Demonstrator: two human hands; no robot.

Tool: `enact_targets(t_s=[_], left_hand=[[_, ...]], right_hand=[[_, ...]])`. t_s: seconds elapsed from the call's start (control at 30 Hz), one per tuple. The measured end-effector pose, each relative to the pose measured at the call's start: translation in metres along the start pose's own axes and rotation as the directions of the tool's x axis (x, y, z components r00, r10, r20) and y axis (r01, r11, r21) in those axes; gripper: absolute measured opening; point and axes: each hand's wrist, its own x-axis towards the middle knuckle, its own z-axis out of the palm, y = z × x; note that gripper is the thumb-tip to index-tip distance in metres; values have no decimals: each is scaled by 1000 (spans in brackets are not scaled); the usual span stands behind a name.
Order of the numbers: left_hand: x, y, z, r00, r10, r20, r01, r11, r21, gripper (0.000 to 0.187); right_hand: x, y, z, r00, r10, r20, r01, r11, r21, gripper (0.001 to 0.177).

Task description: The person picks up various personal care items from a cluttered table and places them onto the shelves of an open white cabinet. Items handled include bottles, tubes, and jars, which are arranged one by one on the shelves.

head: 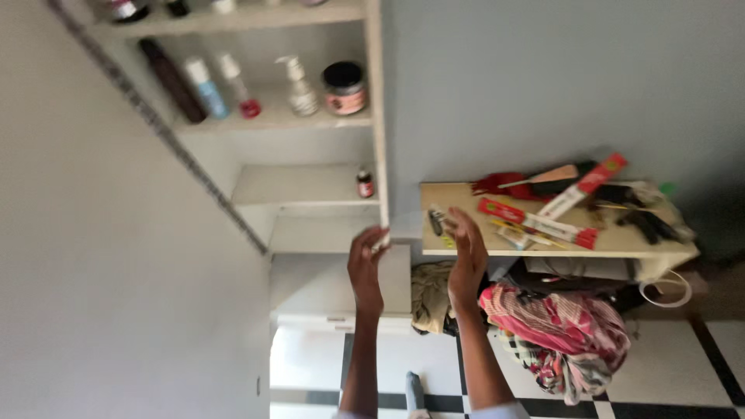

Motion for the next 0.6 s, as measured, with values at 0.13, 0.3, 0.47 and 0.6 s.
enact_targets(t_s=[0.13,0.3,0.47,0.6], left_hand=[[-42,-11,24,987,-153,43,154,988,-18,55],[-75,-21,63,961,-236,142,249,965,-82,55],[-93,-22,102,960,-239,148,247,968,-42,59],[-109,-30,147,959,-239,150,254,963,-88,62]], right_hand=[[-30,-6,-44,991,112,-72,-112,994,3,61],[-46,-9,-98,978,112,-174,-101,992,74,66],[-51,-21,-146,959,158,-234,-162,987,2,71],[-40,-31,-195,961,138,-239,-144,989,-11,72]])
